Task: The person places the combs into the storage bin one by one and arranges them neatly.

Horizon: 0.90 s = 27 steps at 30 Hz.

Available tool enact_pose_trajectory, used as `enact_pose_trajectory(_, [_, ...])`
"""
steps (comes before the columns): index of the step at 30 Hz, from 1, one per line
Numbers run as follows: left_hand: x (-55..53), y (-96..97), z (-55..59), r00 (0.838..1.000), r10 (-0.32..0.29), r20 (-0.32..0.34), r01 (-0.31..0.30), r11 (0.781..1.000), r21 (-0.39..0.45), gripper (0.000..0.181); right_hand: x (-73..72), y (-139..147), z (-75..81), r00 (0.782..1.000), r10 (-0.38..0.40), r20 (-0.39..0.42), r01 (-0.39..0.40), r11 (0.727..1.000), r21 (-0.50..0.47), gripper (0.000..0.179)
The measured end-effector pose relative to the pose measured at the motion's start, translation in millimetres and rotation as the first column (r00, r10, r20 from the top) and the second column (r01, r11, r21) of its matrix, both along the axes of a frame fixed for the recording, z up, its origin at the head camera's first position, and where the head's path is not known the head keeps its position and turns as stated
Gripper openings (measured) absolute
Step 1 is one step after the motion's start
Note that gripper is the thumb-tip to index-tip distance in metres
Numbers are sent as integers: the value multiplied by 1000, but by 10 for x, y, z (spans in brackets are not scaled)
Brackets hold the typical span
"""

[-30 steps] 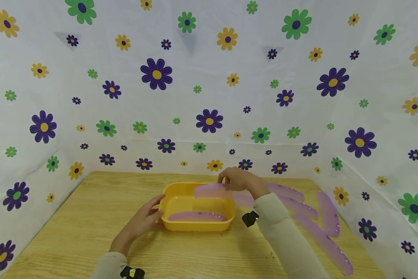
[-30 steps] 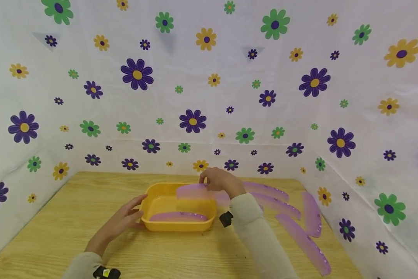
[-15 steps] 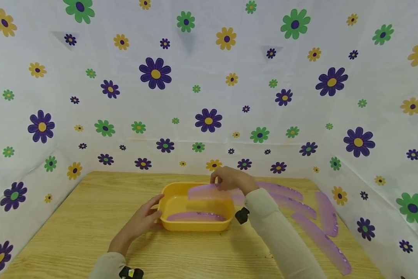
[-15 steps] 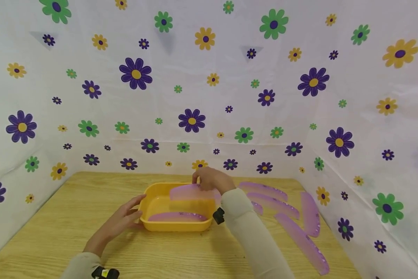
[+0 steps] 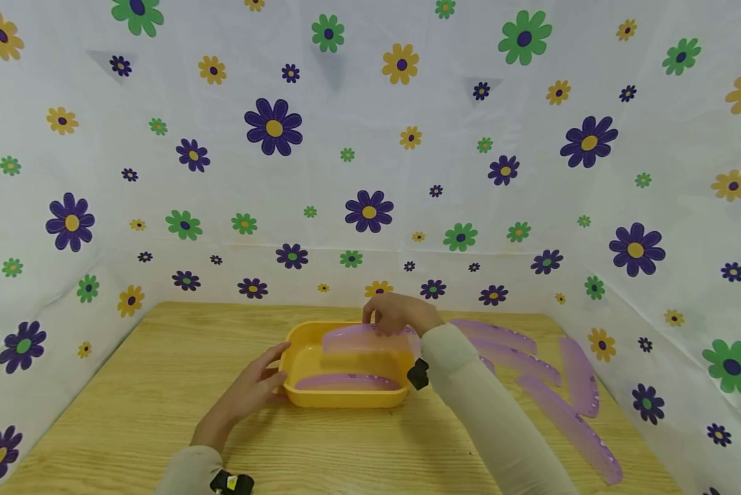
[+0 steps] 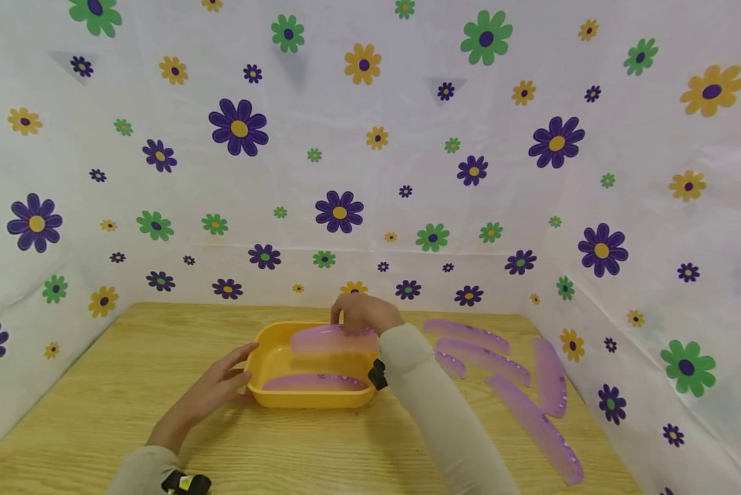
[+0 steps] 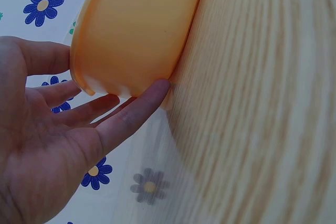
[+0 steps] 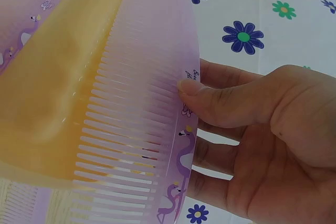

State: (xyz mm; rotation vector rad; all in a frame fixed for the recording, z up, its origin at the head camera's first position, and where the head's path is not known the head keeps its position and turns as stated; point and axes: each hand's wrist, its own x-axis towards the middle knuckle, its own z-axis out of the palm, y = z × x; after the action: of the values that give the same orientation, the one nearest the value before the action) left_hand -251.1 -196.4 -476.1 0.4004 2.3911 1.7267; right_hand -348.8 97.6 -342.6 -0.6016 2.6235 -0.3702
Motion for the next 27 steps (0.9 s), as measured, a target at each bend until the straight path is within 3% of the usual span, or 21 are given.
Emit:
enact_pose_trajectory(14, [-8,-3,0,1000,0,-6,0,1000,1,60,-84,-176,-57,999,44,25,-45,999,17,29])
enact_pose_trajectory(21, [-9,-7,-10,1000,-1,-6,1,1000,8,60,-92,-230,-107,998,-16,63,17,1000,-5,27])
enact_pose_trajectory(27, [-8,-5,-9,1000,-7,-5,7,1000,10,60,-119,-263,-153,997,-24,73,24,1000,11,24])
